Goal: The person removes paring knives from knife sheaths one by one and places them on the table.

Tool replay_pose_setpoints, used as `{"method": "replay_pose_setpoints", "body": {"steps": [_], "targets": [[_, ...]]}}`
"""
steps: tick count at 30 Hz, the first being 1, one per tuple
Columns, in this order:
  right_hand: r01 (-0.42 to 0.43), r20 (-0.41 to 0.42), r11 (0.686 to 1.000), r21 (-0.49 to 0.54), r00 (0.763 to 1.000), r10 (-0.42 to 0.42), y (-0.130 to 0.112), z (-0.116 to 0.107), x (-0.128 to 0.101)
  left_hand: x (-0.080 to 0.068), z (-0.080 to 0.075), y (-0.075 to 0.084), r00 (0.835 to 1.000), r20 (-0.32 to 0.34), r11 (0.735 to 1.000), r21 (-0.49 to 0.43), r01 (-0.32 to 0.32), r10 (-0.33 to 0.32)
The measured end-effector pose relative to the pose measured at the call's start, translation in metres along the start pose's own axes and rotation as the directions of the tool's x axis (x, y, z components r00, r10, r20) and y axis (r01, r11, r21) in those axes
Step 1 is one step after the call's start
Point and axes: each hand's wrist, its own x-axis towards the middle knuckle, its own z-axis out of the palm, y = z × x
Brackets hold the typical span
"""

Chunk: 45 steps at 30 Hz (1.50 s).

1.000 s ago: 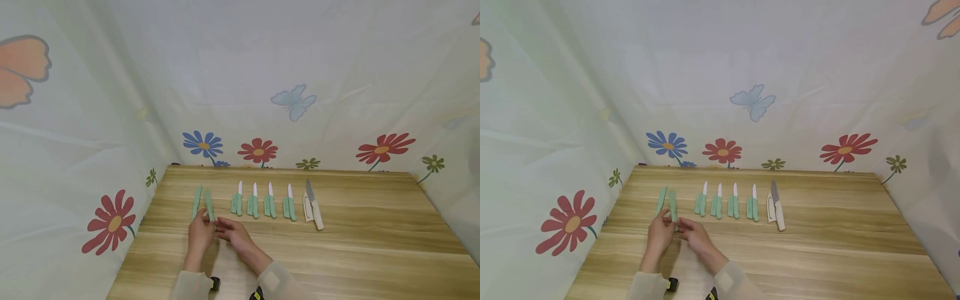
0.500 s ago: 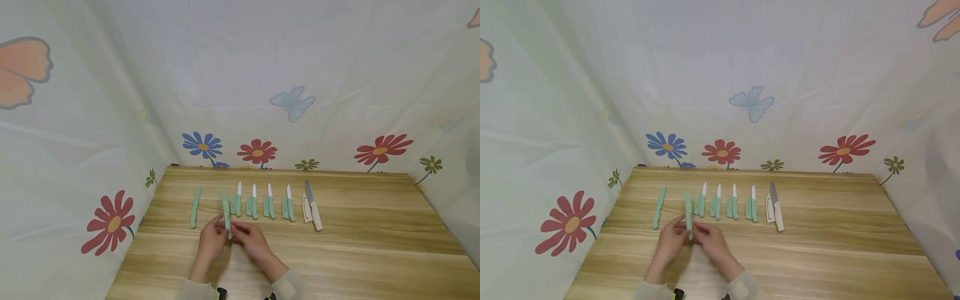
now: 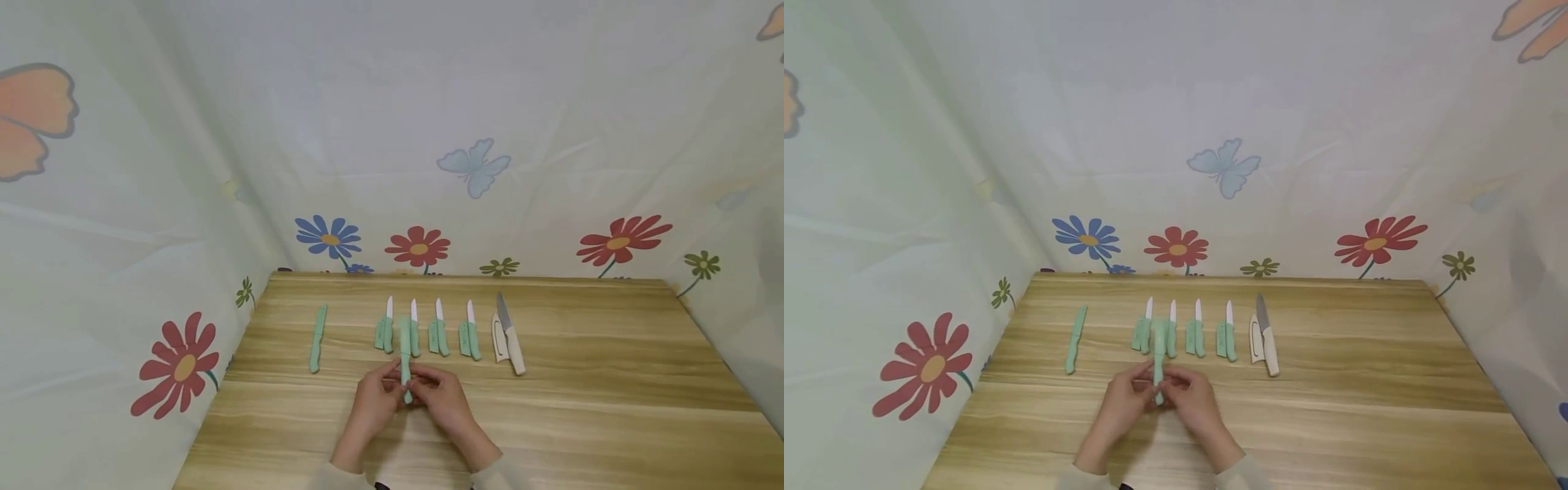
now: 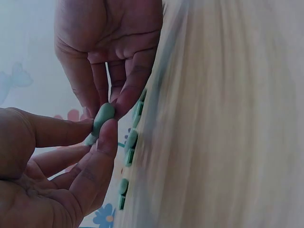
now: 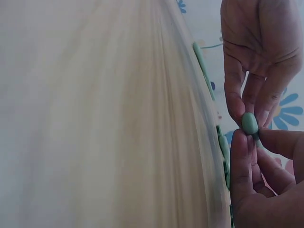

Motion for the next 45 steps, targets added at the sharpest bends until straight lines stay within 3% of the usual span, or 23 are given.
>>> {"method": "replay_pose_setpoints", "body": {"steps": [10, 23, 30, 45], "targets": [[-0.051, -0.097, 0.999, 0.008, 0.994, 0.052, 0.001, -0.020, -0.015, -0.004, 0.023, 0.004, 0.997, 0.073, 0.999, -0.037, -0.004, 0.007], [-0.079, -0.173, 0.997, -0.011, 0.982, 0.076, 0.003, -0.039, -0.035, -0.017, 0.045, 0.009, 0.993, 0.115, 0.999, -0.050, -0.010, 0.015], [-0.108, -0.189, 0.994, 0.003, 0.976, 0.106, 0.002, -0.046, -0.043, -0.021, 0.052, 0.011, 0.992, 0.122, 0.999, -0.014, -0.040, 0.042], [-0.131, -0.223, 0.991, -0.005, 0.967, 0.126, 0.004, -0.050, -0.048, -0.025, 0.059, 0.013, 0.986, 0.165, 0.999, -0.043, -0.005, 0.012]]}}
